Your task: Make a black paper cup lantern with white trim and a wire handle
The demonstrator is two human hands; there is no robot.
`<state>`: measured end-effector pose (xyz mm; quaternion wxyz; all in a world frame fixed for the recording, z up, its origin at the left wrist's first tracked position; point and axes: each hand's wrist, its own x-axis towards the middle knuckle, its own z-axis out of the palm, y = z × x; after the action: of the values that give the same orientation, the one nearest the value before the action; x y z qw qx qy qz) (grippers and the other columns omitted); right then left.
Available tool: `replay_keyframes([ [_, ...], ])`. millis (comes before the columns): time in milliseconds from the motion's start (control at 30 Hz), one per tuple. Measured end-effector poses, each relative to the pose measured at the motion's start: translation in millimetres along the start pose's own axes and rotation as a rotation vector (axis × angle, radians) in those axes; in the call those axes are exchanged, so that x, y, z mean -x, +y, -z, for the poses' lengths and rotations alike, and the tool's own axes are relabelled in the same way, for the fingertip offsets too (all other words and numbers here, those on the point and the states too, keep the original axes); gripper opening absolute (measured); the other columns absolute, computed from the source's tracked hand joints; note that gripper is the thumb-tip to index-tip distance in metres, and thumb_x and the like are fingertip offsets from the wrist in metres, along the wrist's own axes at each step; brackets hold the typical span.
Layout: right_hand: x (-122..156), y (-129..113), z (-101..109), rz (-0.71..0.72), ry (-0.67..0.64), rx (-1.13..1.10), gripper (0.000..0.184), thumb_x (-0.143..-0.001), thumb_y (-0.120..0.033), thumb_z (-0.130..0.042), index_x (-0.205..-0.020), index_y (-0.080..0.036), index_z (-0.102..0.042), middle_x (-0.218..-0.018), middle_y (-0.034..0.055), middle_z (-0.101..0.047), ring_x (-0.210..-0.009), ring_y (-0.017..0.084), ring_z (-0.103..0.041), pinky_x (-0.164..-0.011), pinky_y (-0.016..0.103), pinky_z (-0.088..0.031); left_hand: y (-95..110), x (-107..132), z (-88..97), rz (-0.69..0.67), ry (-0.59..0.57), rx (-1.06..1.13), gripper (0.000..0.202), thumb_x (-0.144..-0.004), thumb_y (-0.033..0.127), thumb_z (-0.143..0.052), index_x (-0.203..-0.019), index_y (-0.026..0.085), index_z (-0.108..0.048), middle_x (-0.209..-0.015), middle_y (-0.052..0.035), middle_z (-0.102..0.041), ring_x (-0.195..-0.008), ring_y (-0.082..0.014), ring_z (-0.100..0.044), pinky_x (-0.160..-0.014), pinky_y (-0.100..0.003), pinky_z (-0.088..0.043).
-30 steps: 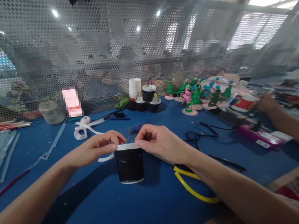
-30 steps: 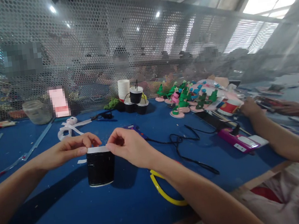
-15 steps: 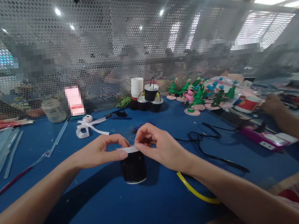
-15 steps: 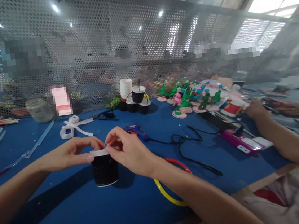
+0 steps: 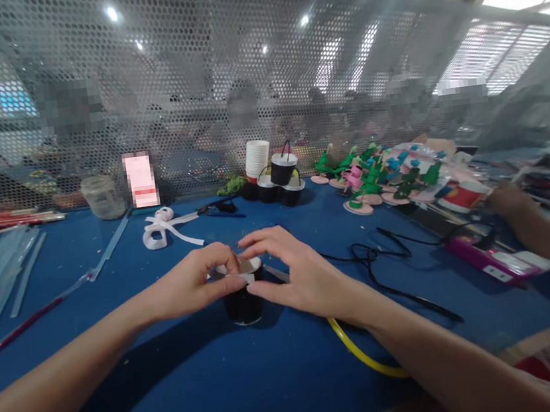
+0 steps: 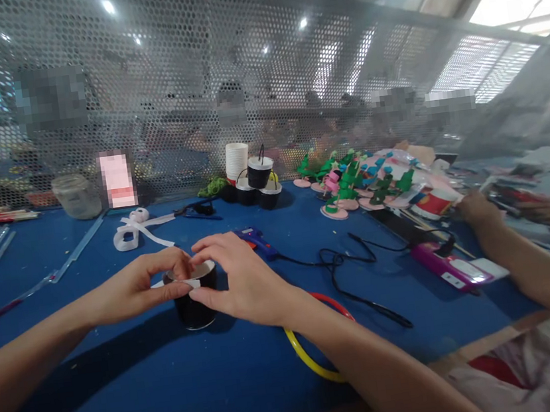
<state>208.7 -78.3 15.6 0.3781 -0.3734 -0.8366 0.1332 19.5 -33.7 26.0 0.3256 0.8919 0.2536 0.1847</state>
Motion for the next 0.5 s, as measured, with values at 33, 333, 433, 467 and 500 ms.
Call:
replay_keyframes([
  [33, -1, 2, -1, 0.007, -0.018, -0.005, 0.017, -0.071, -0.021, -0.063, -0.086, -0.018, -0.054, -0.104, 0.0081, -0.056, -0.098, 0.019, -0.048, -0.087, 0.036, -0.036, 0, 0, -0.4, -0.009, -0.005, -0.010, 0.015, -0.079, 0.026, -0.050, -0.069, 0.014, -0.049, -0.077, -0.0014, -0.052, -0.073, -0.0118, -0.048, -0.069, -0.025, -0.038],
  [333, -3, 5, -6, -0.037, -0.097, -0.138, 0.013, -0.079, -0.016, -0.054, -0.067, -0.017, -0.050, -0.075, 0.0021, -0.057, -0.074, 0.012, -0.052, -0.072, 0.026, -0.042, -4, -2, 1.6, -0.043, -0.077, 0.031, 0.014, -0.077, 0.026, -0.054, -0.070, 0.015, -0.052, -0.081, -0.0022, -0.054, -0.077, -0.0125, -0.049, -0.072, -0.026, -0.038],
  [433, -3, 5, -5, -0.072, -0.101, -0.174, 0.011, -0.078, -0.014, -0.054, -0.068, -0.018, -0.051, -0.075, 0.0013, -0.056, -0.074, 0.012, -0.052, -0.071, 0.025, -0.042, -8, -2, 8.3, -0.035, -0.104, 0.068, 0.014, -0.071, 0.025, -0.061, -0.077, 0.015, -0.054, -0.087, -0.0031, -0.055, -0.083, -0.0145, -0.050, -0.077, -0.029, -0.038],
  [467, -3, 6, -5, -0.077, -0.100, -0.179, 0.011, -0.078, -0.014, -0.054, -0.069, -0.018, -0.051, -0.076, 0.0013, -0.056, -0.075, 0.012, -0.052, -0.072, 0.025, -0.042, -10, -2, 10.5, -0.033, -0.107, 0.080, 0.014, -0.071, 0.025, -0.061, -0.077, 0.015, -0.054, -0.088, -0.0032, -0.055, -0.085, -0.0149, -0.050, -0.079, -0.029, -0.038],
  [500, -3, 7, -5, -0.076, -0.099, -0.183, 0.010, -0.078, -0.014, -0.054, -0.069, -0.018, -0.051, -0.077, 0.0014, -0.056, -0.075, 0.011, -0.053, -0.072, 0.025, -0.042, -11, -2, 12.4, -0.032, -0.110, 0.093, 0.011, -0.072, 0.024, -0.060, -0.076, 0.015, -0.054, -0.089, -0.0034, -0.055, -0.088, -0.0151, -0.050, -0.081, -0.030, -0.037],
])
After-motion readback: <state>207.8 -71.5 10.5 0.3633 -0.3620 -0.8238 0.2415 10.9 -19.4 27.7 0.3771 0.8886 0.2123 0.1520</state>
